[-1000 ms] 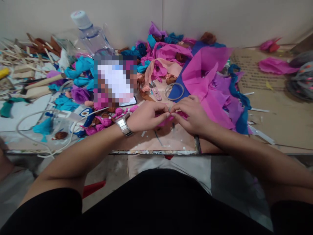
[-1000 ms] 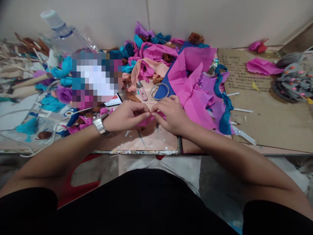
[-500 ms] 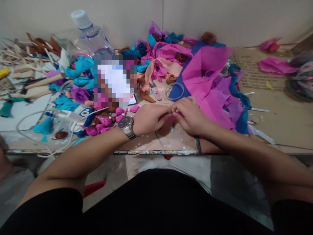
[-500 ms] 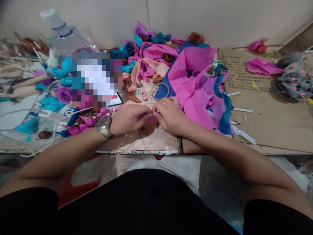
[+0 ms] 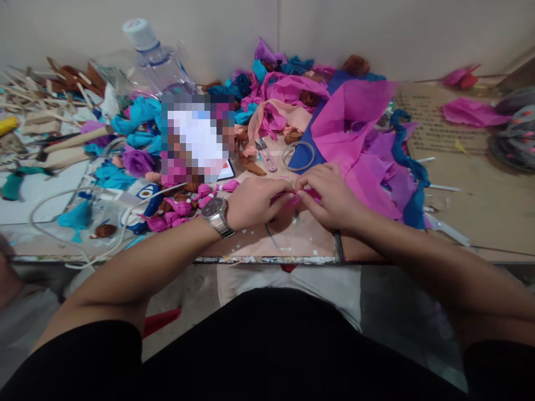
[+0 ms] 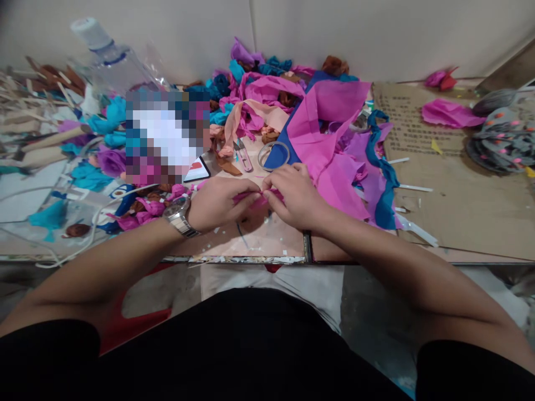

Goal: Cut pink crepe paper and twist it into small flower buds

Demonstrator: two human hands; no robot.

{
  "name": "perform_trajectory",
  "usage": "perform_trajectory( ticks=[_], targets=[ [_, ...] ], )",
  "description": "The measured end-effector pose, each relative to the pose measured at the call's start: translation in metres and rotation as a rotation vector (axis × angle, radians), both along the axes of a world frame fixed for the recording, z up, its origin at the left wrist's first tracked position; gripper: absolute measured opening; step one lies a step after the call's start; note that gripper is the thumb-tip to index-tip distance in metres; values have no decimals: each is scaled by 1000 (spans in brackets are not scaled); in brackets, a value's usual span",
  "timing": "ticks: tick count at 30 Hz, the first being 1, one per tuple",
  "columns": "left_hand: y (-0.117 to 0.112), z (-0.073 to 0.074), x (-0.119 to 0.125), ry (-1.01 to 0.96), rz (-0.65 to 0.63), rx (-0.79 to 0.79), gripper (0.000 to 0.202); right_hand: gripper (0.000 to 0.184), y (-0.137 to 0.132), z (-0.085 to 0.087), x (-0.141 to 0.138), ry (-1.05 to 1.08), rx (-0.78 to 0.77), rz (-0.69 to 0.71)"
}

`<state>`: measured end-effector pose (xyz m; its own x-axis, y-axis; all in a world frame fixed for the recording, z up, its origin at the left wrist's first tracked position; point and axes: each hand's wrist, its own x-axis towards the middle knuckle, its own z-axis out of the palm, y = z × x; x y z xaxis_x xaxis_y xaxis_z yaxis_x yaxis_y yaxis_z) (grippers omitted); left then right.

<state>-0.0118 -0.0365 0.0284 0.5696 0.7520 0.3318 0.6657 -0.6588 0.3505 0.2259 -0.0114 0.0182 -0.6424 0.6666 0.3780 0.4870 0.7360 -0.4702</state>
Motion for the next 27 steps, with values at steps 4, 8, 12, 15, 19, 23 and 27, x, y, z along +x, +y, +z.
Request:
perform_trajectory(
  ticks=[4, 8, 12, 15, 19, 23, 27],
  targets=[
    [0, 3, -1, -83, 9, -99, 31, 8, 2, 0, 2, -6, 11, -15],
    [2, 3, -1, -138, 38, -163, 30, 9, 4, -1, 5, 35, -17, -33],
    [3, 1, -1, -124, 52, -172, 25, 13, 3, 1, 5, 55, -49, -5],
    [4, 1, -1, -119, 25, -183, 25, 18, 3, 1, 3, 70, -36, 15],
    [5, 1, -3, -142, 24, -214, 30, 15, 5, -1, 4, 93, -15, -25],
    [7, 3, -4, -190, 0, -266, 31, 14, 4, -1, 5, 105, -3, -35],
    [7, 4, -4, -211, -49, -298, 33, 16, 4, -1, 5, 95, 17, -12]
  ],
)
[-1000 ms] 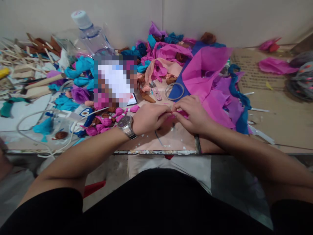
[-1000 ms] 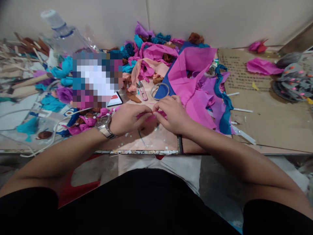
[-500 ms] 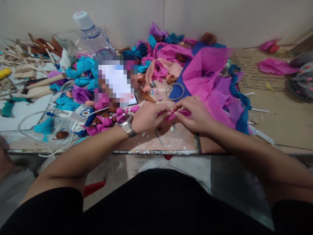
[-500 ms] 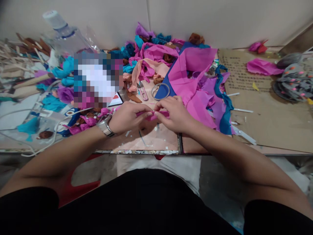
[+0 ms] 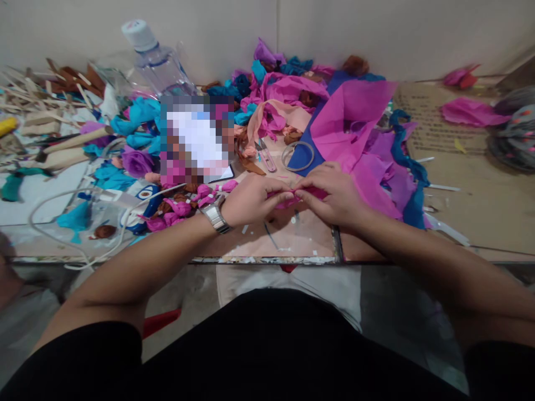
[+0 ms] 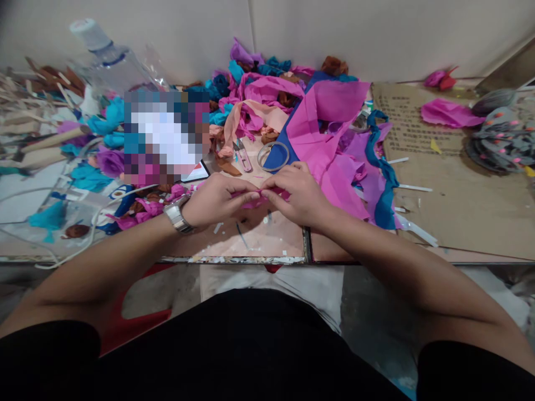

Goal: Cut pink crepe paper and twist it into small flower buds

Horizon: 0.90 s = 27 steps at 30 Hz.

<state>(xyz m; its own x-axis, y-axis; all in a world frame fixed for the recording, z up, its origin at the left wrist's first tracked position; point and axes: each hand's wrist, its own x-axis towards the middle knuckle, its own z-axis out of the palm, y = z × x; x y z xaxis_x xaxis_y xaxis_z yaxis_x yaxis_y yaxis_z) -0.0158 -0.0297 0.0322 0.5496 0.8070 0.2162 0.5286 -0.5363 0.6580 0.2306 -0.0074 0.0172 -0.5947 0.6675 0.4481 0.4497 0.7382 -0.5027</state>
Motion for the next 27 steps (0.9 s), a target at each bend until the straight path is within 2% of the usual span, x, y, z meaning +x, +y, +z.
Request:
perform_trajectory(
  ticks=[7, 21, 24, 27],
  targets=[
    [0, 4, 1, -71, 71, -67, 34, 20, 3, -4, 2, 61, 0, -64],
    [1, 5, 2, -158, 17, -245, 29, 16, -3, -4, -2, 110, 76, -36],
    [1, 6, 3, -210, 1, -332, 27, 14, -5, -2, -2, 92, 58, -37],
    [1, 7, 4, -271, -32, -497, 24, 12, -5, 0, -1, 91, 97, 5]
  ],
)
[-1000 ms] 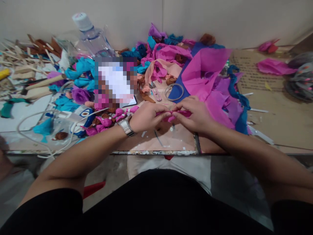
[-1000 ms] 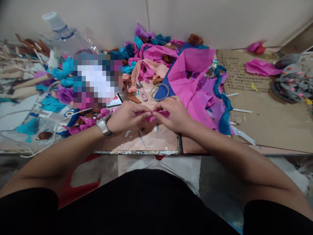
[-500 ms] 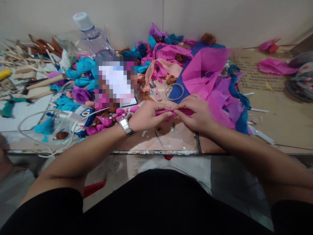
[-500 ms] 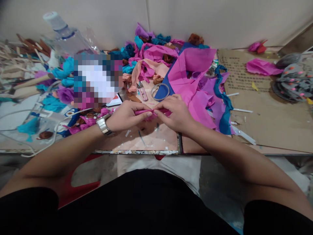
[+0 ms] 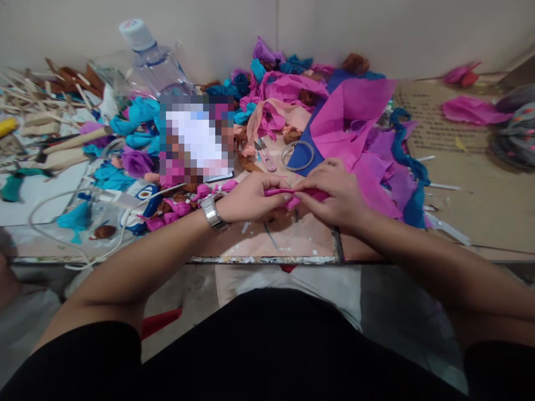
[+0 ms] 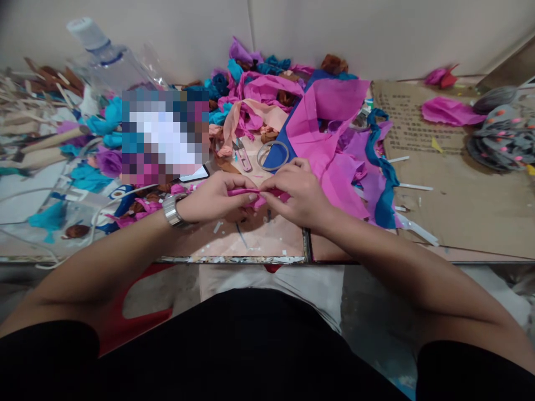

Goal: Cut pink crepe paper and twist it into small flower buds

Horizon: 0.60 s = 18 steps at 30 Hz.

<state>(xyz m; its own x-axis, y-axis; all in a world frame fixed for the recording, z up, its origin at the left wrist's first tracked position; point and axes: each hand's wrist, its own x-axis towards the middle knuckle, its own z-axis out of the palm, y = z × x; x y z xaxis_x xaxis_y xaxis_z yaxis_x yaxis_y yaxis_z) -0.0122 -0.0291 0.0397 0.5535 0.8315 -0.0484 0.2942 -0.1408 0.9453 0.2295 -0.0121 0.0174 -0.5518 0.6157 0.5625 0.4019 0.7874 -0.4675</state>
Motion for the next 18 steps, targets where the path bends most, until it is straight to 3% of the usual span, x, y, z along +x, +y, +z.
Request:
perform_trajectory(
  ticks=[9, 13, 18],
  targets=[
    [-1, 7, 1, -112, -47, -233, 31, 10, 0, 5, 2, -5, 40, 98],
    [-2, 8, 1, -95, -77, -234, 32, 11, 0, 5, 2, -36, 19, 74],
    [-2, 4, 1, -174, -62, -361, 27, 11, 0, 4, 2, -53, 65, 84]
  ],
)
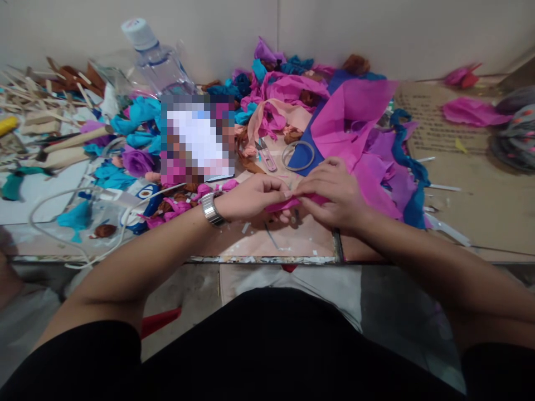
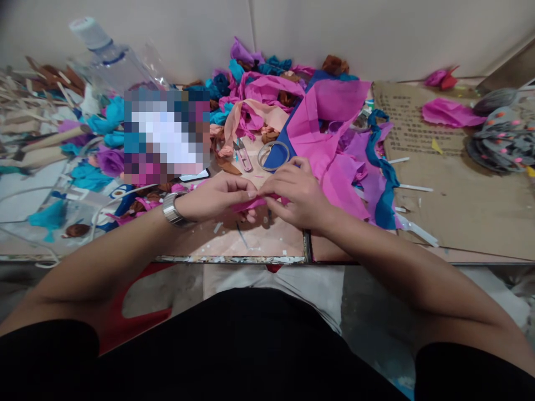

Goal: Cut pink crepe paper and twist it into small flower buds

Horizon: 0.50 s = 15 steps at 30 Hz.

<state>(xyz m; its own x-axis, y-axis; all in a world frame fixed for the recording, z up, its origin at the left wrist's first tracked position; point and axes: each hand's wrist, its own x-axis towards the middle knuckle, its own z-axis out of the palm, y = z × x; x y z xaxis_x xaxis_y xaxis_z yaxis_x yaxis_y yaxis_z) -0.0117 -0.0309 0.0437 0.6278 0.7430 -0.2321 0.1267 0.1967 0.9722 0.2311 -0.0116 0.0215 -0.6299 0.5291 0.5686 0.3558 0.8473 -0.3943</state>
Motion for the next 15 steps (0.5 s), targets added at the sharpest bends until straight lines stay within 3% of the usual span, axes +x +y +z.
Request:
perform_trajectory(
  ticks=[6, 8, 12, 15],
  targets=[
    [0, 2, 1, 54, 18, 18, 35, 7, 2, -3, -2, 80, 91, -9],
    [-1, 3, 1, 142, 9, 211, 31, 7, 2, -3, -2, 71, 70, -34],
    [-3, 0, 0, 366, 49, 755, 26, 9, 2, -5, -3, 61, 18, -59],
    [-4, -4, 0, 445, 40, 885, 34, 10, 2, -7, -4, 73, -6, -65]
  ],
)
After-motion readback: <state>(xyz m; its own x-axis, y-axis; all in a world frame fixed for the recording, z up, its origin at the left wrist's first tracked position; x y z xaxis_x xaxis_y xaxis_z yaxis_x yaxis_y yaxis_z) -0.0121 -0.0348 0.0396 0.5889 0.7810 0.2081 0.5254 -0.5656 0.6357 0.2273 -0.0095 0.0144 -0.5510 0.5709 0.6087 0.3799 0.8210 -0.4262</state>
